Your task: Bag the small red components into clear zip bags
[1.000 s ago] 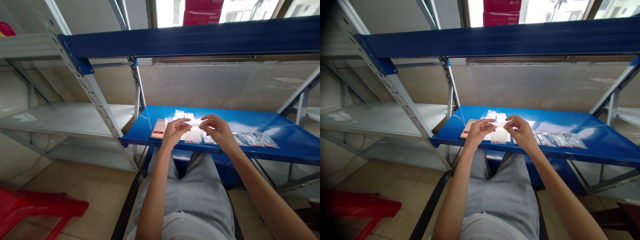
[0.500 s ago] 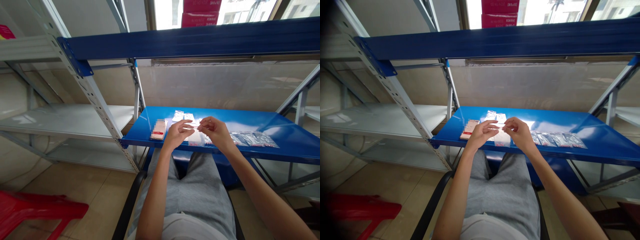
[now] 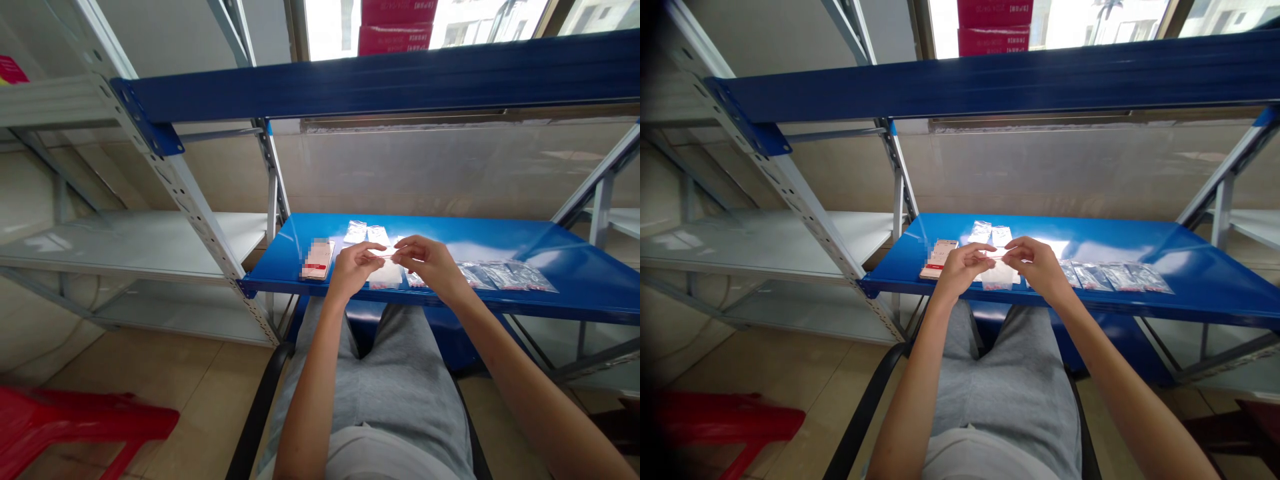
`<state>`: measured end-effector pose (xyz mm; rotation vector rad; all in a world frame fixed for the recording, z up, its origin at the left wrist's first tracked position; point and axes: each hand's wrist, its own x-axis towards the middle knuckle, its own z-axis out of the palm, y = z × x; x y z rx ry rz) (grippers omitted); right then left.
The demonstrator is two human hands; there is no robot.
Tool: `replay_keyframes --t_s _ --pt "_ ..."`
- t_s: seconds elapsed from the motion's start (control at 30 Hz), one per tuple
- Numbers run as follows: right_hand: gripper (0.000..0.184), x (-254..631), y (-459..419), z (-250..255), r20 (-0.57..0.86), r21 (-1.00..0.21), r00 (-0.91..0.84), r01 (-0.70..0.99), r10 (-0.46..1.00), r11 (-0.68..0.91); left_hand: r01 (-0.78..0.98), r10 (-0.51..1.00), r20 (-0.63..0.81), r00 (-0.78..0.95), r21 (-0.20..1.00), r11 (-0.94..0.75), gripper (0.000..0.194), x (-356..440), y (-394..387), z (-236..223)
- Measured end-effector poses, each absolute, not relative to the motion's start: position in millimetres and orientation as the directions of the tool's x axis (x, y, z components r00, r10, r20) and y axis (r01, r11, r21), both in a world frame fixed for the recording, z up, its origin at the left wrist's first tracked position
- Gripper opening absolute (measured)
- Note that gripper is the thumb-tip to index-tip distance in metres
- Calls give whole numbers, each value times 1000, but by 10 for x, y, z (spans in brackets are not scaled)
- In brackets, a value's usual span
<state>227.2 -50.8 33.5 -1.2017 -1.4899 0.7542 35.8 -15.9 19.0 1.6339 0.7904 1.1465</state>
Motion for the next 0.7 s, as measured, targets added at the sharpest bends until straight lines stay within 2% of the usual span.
replay_keyframes --t_s 0.27,0.5,0.7 --pt "37 2284 -477 304 376 -893 65 291 924 343 -24 867 297 401 949 -314 38 346 -161 170" --pt "38 2258 -499 332 413 -862 50 344 909 372 -45 885 324 335 944 -328 27 412 -134 133" --pt "31 2256 -501 327 364 -880 42 341 930 329 -35 889 339 309 938 -346 25 422 -134 140"
